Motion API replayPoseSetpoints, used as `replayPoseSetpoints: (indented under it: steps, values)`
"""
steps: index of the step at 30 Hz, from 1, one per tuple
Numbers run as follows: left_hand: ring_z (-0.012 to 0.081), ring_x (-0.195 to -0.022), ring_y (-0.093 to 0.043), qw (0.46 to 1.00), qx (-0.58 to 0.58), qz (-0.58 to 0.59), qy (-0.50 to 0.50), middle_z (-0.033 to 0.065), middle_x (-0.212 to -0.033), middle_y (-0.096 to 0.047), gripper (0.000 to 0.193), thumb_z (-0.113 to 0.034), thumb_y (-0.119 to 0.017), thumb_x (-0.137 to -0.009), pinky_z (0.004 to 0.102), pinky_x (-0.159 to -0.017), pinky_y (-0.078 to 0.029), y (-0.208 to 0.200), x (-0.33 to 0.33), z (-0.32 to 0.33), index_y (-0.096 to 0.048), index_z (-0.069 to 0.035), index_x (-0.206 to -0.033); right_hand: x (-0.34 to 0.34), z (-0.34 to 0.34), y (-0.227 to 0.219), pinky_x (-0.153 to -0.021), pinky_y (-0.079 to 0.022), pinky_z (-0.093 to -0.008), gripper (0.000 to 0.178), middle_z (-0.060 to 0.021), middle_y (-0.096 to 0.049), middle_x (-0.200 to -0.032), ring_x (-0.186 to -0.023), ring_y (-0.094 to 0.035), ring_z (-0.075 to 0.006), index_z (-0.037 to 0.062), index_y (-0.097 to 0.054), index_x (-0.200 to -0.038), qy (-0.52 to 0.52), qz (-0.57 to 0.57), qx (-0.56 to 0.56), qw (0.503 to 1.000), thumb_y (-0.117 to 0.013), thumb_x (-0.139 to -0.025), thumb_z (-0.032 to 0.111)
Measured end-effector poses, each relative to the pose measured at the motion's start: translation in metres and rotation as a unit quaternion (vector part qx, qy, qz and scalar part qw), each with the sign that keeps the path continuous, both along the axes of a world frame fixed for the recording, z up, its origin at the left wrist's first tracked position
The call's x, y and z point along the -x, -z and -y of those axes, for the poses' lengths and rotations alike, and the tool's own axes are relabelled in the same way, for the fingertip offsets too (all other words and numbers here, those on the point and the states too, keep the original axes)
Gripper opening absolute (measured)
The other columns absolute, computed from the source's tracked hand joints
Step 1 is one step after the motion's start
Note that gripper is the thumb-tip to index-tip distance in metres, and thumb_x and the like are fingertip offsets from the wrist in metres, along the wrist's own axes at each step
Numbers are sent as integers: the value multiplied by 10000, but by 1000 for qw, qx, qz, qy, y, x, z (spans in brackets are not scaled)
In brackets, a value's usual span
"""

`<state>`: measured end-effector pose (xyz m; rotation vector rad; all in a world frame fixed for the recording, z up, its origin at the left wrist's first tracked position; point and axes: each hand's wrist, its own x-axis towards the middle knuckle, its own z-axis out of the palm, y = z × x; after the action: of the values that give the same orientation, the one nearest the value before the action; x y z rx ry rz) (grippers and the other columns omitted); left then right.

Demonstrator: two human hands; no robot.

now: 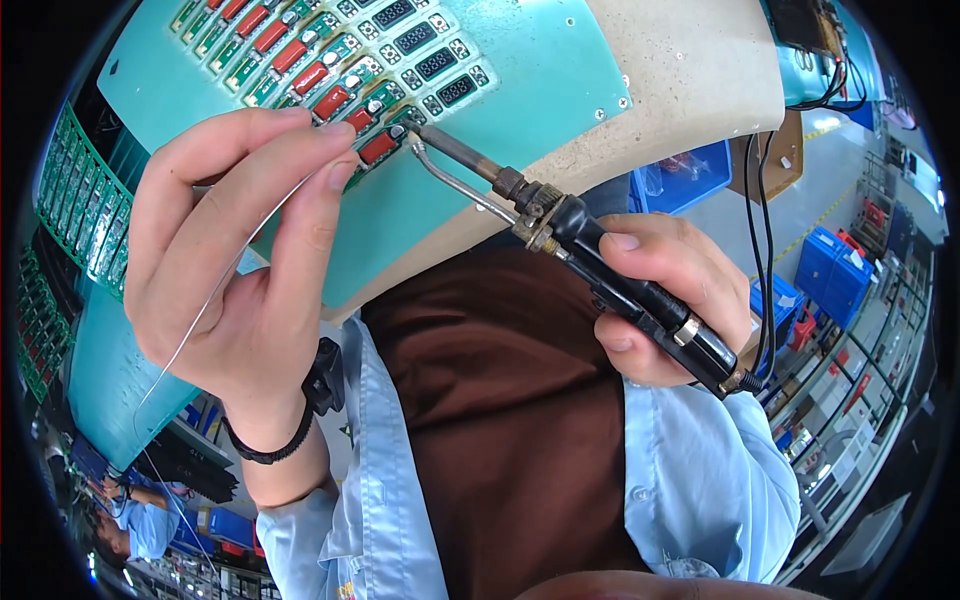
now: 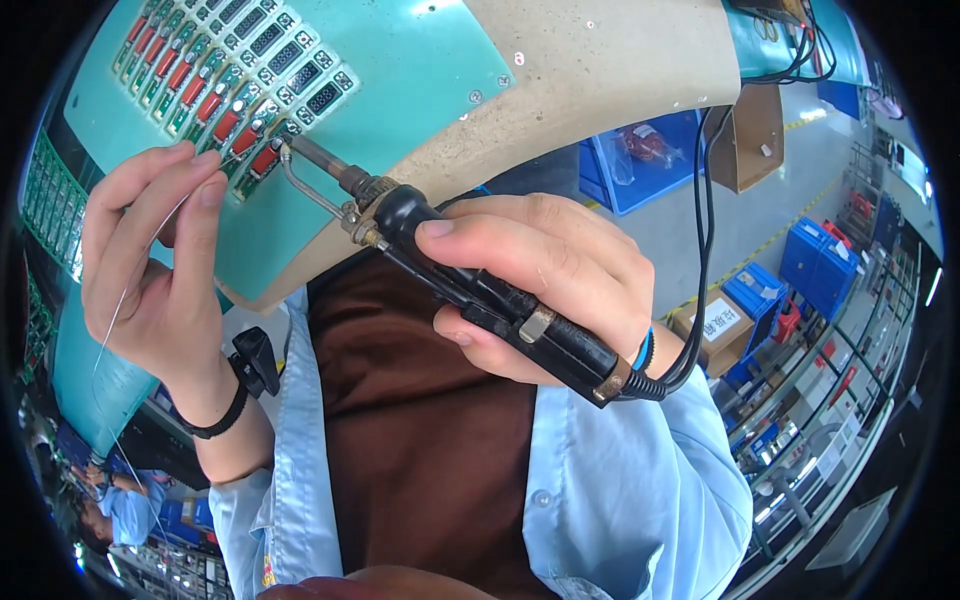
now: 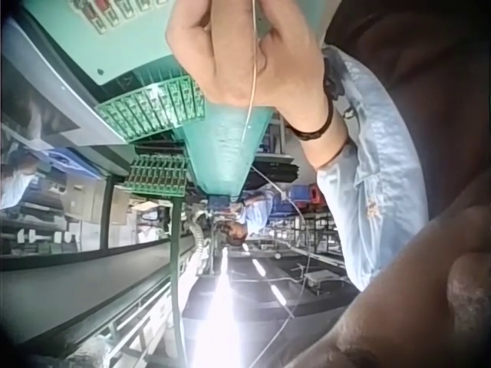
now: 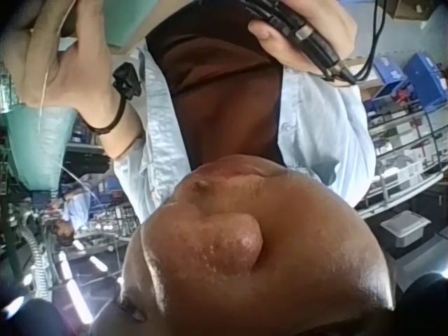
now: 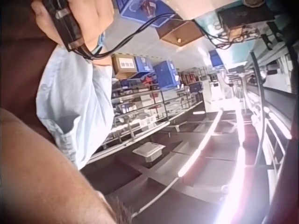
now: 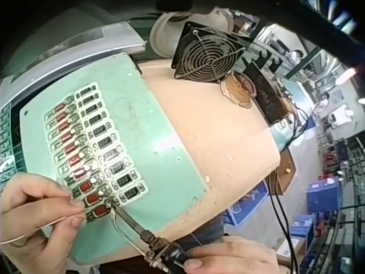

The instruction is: Soldering electrical components onto a green PCB at an industrial workstation.

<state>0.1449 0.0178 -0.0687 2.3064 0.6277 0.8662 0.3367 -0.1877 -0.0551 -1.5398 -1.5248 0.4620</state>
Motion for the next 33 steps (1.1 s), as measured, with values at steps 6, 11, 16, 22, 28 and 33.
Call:
replayPoseSetpoints:
  steps: [6, 11, 16, 22, 28, 33]
  values:
    - [137, -856, -688, 1000, -3, 6, 1, 121, -1028, -713, 196, 90, -768, -805, 182, -589, -500, 1, 0, -1, -779, 13, -985, -2, -3, -4, -689, -566, -321, 465, -292, -702, -952, -787, -724, -294, -125, -606, -1152, -37, 39, -7, 999, -781, -897, 223]
    - [137, -864, -689, 1000, -19, -10, 1, 109, -1016, -716, 201, 83, -777, -797, 180, -583, -498, -2, -2, -1, -781, 9, -984, -2, -2, -6, -699, -567, -322, 473, -287, -703, -952, -793, -725, -296, -124, -602, -1156, -39, 41, 8, 998, -784, -895, 226]
    - [142, -875, -689, 1000, -20, -8, 5, 100, -1010, -718, 206, 84, -780, -792, 181, -584, -499, -1, 0, -1, -784, 6, -983, 3, -1, -2, -713, -570, -334, 461, -256, -707, -978, -825, -727, -298, -93, -629, -1158, -18, 34, -9, 999, -802, -868, 221]
    - [181, -889, -694, 1000, -20, 6, 4, 126, -1008, -710, 206, 105, -769, -790, 209, -631, -534, -4, 4, -4, -775, 27, -981, 7, 5, -2, -723, -580, -356, 466, -195, -722, -970, -845, -734, -307, -58, -678, -1147, 25, -32, -5, 999, -845, -803, 209]
    - [219, -908, -693, 1000, -17, 24, 11, 161, -1018, -696, 205, 134, -747, -797, 251, -715, -574, -6, 12, -6, -756, 65, -990, 5, 14, 10, -703, -557, -335, 553, -259, -679, -986, -785, -700, -261, -79, -521, -1298, 51, -18, -49, 997, -710, -964, 319]
    - [233, -922, -690, 1000, 1, 2, -9, 180, -1038, -686, 194, 145, -724, -817, 266, -761, -582, -14, 21, -5, -740, 88, -1002, -5, 14, 17, -687, -557, -352, 593, -271, -670, -1006, -762, -692, -276, -52, -511, -1321, 86, -59, -77, 992, -692, -967, 389]
